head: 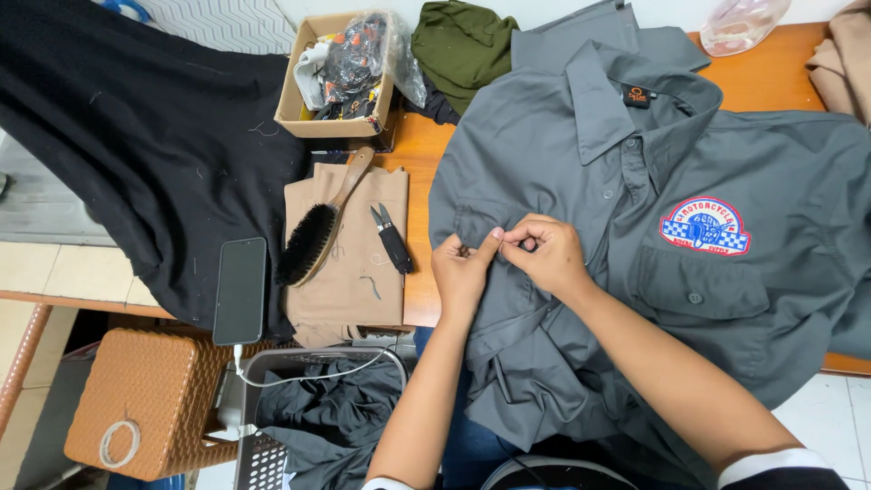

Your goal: The person uses a pair of snips to trim loose threads from a grey shirt and a grey jacket, handling the garments by hand to work on the collar area and around an embroidered patch.

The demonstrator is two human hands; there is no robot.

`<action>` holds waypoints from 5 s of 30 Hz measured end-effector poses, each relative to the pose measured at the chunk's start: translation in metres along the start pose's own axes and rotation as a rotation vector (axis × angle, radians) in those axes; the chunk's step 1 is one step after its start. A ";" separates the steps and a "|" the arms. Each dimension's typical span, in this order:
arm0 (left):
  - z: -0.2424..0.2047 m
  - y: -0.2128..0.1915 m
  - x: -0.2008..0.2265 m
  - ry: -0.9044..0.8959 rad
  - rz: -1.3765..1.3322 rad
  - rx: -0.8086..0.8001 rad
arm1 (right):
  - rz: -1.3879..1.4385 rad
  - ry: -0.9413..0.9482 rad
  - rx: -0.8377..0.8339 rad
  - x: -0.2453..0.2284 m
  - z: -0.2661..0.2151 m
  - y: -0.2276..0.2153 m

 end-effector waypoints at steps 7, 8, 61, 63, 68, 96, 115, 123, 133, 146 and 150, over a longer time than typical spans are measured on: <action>0.004 0.003 -0.003 -0.078 0.011 -0.017 | 0.005 0.004 -0.003 0.000 0.001 0.001; 0.004 -0.001 -0.001 -0.067 0.044 0.015 | -0.006 -0.002 0.004 -0.001 0.001 0.001; 0.002 0.006 0.012 0.016 -0.173 -0.013 | -0.017 -0.054 -0.032 -0.012 0.004 0.006; 0.000 0.007 0.018 0.034 -0.205 -0.028 | -0.034 -0.068 -0.034 -0.013 0.004 0.007; 0.004 0.011 0.003 0.030 -0.239 -0.045 | -0.034 -0.090 -0.029 -0.026 0.004 0.006; 0.002 0.002 -0.004 -0.113 -0.822 -0.005 | 0.000 -0.217 -0.078 -0.051 0.004 -0.005; -0.048 -0.038 0.098 0.612 0.345 0.184 | -1.123 -0.242 -0.343 -0.034 -0.042 -0.031; -0.071 -0.016 0.077 0.596 0.976 -0.144 | -1.136 -0.131 -0.278 -0.017 -0.048 -0.059; -0.051 -0.035 0.106 0.740 0.726 0.147 | -1.084 -0.193 -0.372 -0.011 -0.047 -0.067; -0.060 0.015 0.087 0.750 0.610 -0.328 | -1.099 -0.284 -0.637 -0.012 -0.053 -0.121; -0.072 0.020 0.103 0.816 0.656 -0.380 | -1.164 -0.302 -0.652 -0.013 -0.056 -0.134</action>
Point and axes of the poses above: each hand's wrist, its own z-axis towards the middle knuckle, its own y-axis out of the palm, x = y × z, the point moved 10 cm from there along z, towards the middle knuckle, and after that the axes turned 6 degrees about z, right-handed, at the moved point
